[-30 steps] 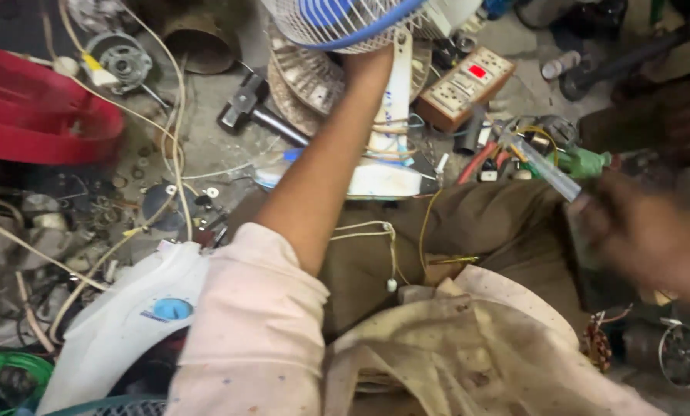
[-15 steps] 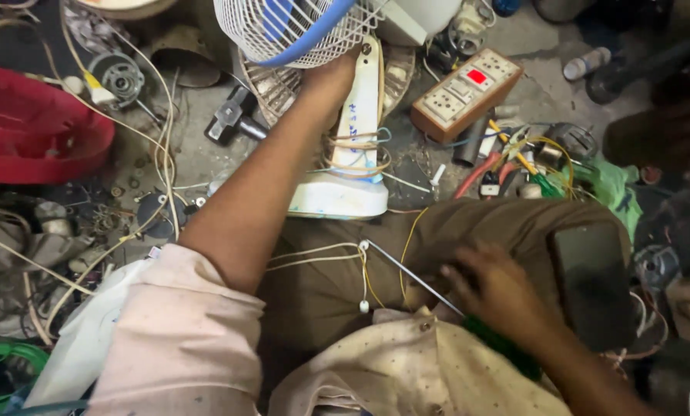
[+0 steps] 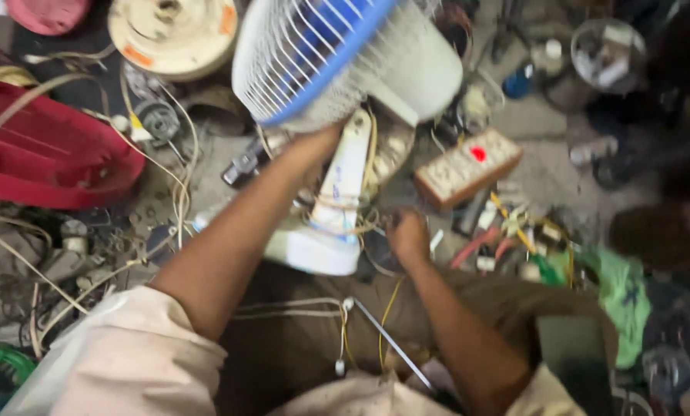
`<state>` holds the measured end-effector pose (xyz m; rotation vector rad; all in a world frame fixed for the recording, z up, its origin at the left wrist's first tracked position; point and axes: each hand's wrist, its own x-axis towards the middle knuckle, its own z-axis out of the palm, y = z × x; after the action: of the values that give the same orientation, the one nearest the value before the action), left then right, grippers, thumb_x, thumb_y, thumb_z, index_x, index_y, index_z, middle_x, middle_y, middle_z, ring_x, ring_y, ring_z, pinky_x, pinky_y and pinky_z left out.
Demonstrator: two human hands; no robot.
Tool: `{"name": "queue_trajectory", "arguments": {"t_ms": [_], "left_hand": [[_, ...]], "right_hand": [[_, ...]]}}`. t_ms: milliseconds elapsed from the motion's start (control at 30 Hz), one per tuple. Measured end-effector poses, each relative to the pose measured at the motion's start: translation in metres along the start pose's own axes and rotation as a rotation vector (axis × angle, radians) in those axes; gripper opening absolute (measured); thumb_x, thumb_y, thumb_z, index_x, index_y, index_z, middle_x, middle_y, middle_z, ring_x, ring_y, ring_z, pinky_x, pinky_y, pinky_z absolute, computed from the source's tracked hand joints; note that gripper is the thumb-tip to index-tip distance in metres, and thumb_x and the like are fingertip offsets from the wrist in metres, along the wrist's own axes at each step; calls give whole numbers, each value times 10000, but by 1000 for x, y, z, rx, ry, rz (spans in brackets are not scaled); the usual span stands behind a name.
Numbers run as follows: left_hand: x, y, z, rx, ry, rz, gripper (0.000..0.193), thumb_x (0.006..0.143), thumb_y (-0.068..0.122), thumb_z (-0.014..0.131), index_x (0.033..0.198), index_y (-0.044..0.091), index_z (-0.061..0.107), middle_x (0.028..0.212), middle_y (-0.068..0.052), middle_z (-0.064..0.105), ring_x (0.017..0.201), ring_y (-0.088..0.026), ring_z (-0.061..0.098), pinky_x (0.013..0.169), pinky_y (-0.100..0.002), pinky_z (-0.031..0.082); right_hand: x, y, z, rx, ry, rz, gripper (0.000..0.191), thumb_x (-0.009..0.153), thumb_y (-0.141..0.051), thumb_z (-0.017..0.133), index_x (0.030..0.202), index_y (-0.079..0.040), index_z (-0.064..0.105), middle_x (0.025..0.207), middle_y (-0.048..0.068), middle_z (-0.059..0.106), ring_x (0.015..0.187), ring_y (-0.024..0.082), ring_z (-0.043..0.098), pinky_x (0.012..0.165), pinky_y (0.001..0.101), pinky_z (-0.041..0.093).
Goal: The person sits on the floor repairing a table fan. They use a screwdriver to unscrew the fan housing, remove the front grille and handle the motor and wires, then twist and connect wires at the fan's motor assembly.
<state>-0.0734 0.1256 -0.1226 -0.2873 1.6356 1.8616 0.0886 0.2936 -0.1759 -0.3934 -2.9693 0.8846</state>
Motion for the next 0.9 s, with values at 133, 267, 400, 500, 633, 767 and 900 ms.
{"name": "queue_trajectory", "arguments": {"t_ms": [133,267,400,500,633,767,900], "left_hand": [[-4,-2,3,34,76,276,591,975,490,541,1386,67,568,1323,-137,670,1169,-272,658,979,-422,537],[-5,-13,-5,334,186,517,542,1016,435,522,1391,47,574,1397,-174,639,1289,-304,606,1070,-402,470],[-20,-22,-25,594,106,548,476,1008,325,540,1388,40,568,1403,-245,575,1300,-378,536,1067,-439,415],[-39,-24,-38,580,59,630,395,992,211,486,1307,54,667,1309,-204,696,1240,-348,633,1056,-418,466],[-53,-15,-44,540,101,523,337,979,175,536,1255,42,675,1242,-188,716,1183,-339,672,1027,-411,491],[-54,-10,-45,601,98,541,341,972,171,573,1269,31,662,1257,-194,696,1195,-354,645,1029,-422,473],[-56,-7,-44,601,99,539,336,962,179,578,1252,32,665,1239,-196,698,1172,-362,650,1009,-432,479]], "right_hand": [[8,13,-6,350,132,3,278,974,-278,734,964,-11,659,913,182,739,816,305,718,779,430,571],[-1,16,-49,1156,-58,301,182,976,-218,645,1030,-52,592,948,90,672,815,236,728,703,391,643],[-10,-25,-99,1002,-273,210,269,998,-317,598,1140,-94,646,908,80,650,716,176,614,579,352,546],[-13,-74,-116,481,-430,-197,397,975,-353,652,1305,-133,675,898,79,665,733,151,590,598,315,484],[-6,-121,-125,-22,-401,-297,574,900,-436,685,1442,-269,594,701,127,654,645,197,617,632,357,510],[-4,-121,-127,-93,-401,-286,644,861,-427,707,1456,-220,571,658,118,646,606,178,621,611,354,503],[-2,-99,-120,373,-355,-128,367,961,-398,673,1016,-43,747,760,61,707,662,133,630,600,306,532]]}}
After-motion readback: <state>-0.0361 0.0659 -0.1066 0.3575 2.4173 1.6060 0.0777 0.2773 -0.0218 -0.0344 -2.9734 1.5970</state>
